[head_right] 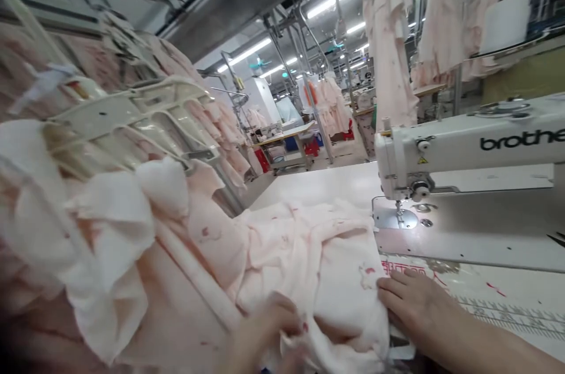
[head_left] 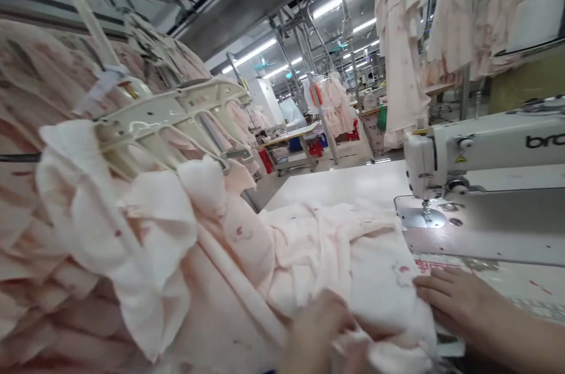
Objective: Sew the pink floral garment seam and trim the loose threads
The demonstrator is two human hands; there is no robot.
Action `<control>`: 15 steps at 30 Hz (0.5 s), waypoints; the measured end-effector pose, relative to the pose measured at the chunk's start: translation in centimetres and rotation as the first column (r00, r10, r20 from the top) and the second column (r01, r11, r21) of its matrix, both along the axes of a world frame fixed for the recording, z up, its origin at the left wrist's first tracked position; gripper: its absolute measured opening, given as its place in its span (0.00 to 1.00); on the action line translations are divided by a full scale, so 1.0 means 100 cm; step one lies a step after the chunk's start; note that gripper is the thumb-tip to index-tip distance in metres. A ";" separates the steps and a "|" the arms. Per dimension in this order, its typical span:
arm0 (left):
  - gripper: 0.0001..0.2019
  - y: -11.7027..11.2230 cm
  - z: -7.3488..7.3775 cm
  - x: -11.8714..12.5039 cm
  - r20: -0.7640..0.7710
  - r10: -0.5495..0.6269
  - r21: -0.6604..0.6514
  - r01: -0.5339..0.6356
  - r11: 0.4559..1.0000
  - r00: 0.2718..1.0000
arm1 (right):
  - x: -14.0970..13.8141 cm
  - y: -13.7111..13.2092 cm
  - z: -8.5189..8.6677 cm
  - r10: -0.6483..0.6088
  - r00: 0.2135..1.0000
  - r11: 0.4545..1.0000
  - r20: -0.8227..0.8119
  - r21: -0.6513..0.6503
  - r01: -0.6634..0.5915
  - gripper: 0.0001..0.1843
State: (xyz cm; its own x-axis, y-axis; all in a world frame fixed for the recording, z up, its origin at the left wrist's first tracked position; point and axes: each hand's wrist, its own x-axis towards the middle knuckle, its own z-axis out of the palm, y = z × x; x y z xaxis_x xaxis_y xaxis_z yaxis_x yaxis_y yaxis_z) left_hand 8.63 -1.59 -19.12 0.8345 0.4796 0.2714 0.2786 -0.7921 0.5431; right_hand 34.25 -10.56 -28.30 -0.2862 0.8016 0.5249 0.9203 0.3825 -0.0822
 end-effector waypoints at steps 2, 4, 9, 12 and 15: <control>0.08 -0.020 -0.052 0.039 -0.126 0.014 -0.017 -0.016 1.000 0.992 | -0.004 0.001 0.008 -0.019 0.999 0.996 -0.032 -0.089 0.016 0.14; 0.13 -0.035 -0.087 0.061 -0.250 0.176 -0.048 -0.194 0.980 0.952 | -0.007 0.001 0.020 -0.048 0.990 0.983 -0.134 -0.182 0.023 0.15; 0.14 -0.008 -0.046 0.038 -0.120 0.033 -0.591 -0.099 0.801 0.992 | -0.011 0.013 0.065 -0.083 0.916 0.948 -0.393 -0.315 -0.049 0.10; 0.17 0.044 0.028 0.004 -0.065 0.161 -0.816 -0.145 0.560 0.985 | -0.019 0.034 0.096 -0.076 0.865 0.919 -0.496 -0.371 -0.131 0.08; 0.15 0.087 0.095 -0.017 -0.054 0.195 -0.840 -0.151 0.521 0.979 | -0.030 0.066 0.127 -0.016 0.820 0.901 -0.573 -0.363 -0.237 0.07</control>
